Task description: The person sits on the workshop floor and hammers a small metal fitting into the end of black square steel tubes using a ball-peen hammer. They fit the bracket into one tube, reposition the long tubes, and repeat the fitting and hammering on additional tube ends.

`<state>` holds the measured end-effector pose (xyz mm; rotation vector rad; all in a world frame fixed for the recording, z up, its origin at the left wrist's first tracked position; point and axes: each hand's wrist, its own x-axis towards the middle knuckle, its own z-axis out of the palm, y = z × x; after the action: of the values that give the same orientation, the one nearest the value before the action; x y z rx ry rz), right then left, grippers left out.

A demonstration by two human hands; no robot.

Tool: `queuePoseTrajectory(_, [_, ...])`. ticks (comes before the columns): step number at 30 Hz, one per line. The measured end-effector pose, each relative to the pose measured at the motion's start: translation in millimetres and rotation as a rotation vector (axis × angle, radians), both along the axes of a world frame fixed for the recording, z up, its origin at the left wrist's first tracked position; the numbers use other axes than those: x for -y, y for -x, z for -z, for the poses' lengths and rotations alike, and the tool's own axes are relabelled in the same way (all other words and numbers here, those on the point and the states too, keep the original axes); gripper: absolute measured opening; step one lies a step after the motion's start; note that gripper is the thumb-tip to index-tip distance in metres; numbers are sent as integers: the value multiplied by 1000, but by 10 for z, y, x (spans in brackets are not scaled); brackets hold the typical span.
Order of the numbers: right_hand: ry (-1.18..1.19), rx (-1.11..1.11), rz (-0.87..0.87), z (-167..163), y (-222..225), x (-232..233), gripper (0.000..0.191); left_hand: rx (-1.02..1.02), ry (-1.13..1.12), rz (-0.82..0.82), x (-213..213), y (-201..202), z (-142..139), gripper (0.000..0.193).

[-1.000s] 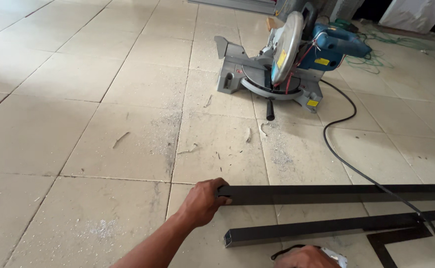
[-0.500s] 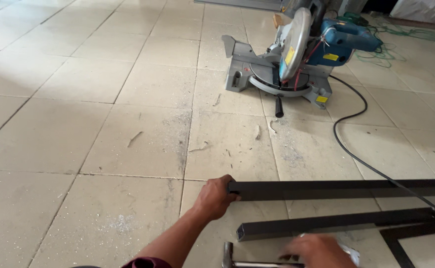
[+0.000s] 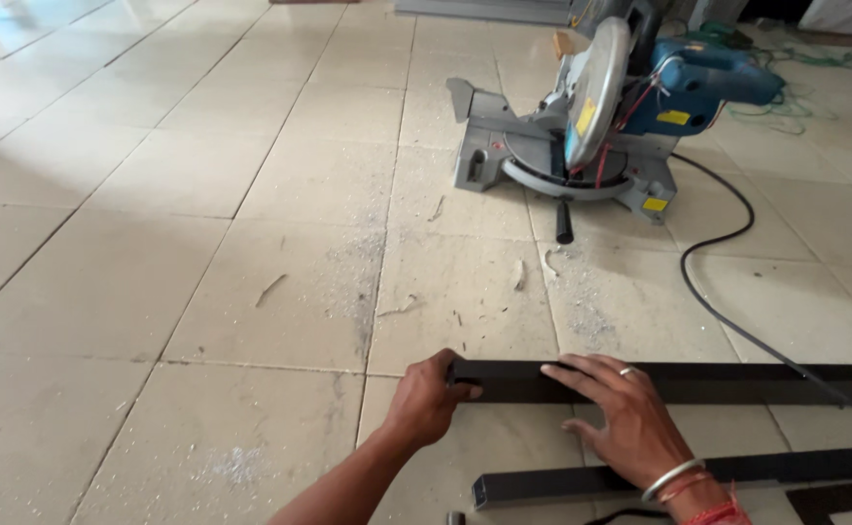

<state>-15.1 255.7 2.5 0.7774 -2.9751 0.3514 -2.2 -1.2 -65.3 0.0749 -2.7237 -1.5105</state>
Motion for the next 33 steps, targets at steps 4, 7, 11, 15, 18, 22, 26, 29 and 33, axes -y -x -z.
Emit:
queuePoseTrajectory(4, [-28,45,34,23,33,-21,76,16,13,-14,-11,-1,-8,35])
queuePoseTrajectory(7, [12,13,6,14,49,-18,77,-5,-37,-28,-18,9,-26,37])
queuePoseTrajectory(11, [23,-21,-15,-36,105,-20,88,59,-96,-79,-15,44,-81,38])
queuePoseTrajectory(15, [7,-49,-46,-84,164,-13,97,125,-183,-103,-52,65,-133,42])
queuePoseTrajectory(18, [-32,-32,-49,-88,178,11,102,137,-242,-111,-71,59,-146,44])
queuePoseTrajectory(22, [-78,-20,-35,-68,183,24,103,275,-317,-148,-104,64,-124,44])
queuePoseTrajectory(26, [-129,20,3,-20,201,8,100,385,-571,-174,-151,90,-103,52])
queuePoseTrajectory(29, [-159,16,11,22,220,-26,103,413,-606,-182,-162,113,-121,57])
queuePoseTrajectory(33, [-115,33,-56,51,251,-74,106,404,-627,-226,-136,100,-151,54])
